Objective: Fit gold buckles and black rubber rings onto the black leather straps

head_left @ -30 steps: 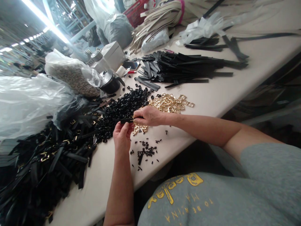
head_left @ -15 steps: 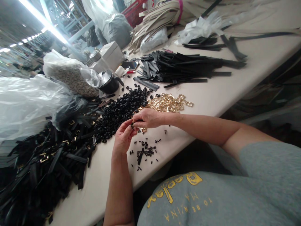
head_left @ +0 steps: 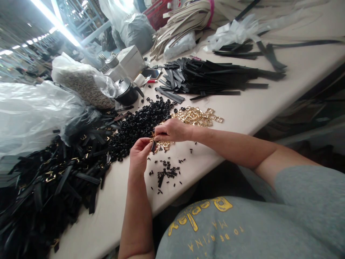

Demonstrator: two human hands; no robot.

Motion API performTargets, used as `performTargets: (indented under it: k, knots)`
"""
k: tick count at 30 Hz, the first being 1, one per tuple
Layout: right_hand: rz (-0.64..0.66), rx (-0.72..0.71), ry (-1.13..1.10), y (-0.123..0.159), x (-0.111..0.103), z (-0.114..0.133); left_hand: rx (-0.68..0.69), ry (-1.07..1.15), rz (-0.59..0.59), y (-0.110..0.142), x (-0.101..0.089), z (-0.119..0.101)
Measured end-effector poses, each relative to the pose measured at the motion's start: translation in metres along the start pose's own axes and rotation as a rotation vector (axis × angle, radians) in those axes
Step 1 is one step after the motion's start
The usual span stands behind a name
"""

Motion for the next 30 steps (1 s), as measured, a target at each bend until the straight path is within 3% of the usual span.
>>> performTargets:
  k: [7, 12, 14, 17, 20, 26, 30]
  knots:
    - [-0.088, -0.107, 0.158, -0.001, 0.0, -0.002, 0.016, -0.273, 0.085, 0.003, 0.01, 0.005]
    - [-0.286, -0.198, 0.105, 0.002, -0.014, 0.008, 0.014, -0.118, -0.034, 0.001, 0.009, 0.006]
    - [-0.243, -0.129, 0.082, 0.002, -0.013, 0.007, -0.009, -0.019, -0.094, -0.002, 0.006, 0.008]
    - [-0.053, 0.021, -0.008, 0.001, 0.001, 0.001, -0.03, 0.089, -0.153, -0.005, 0.004, 0.011]
    - [0.028, 0.116, -0.198, 0.0, 0.017, -0.006, -0.025, 0.116, -0.154, -0.005, 0.006, 0.012]
    - [-0.069, 0.183, -0.921, -0.006, 0.035, -0.019, 0.014, 0.117, -0.171, -0.003, 0.007, 0.012]
    - [-0.073, 0.279, -1.256, -0.006, 0.041, -0.02, 0.024, 0.084, -0.194, -0.002, 0.008, 0.013]
Point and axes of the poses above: each hand's wrist, its own y-axis away from the middle knuckle, its own x-axis out of the palm, z = x × y, the point moved 4 cm from there along -y, towards the middle knuckle, and after that the axes turned 15 degrees about -y, right-handed, at the moved point
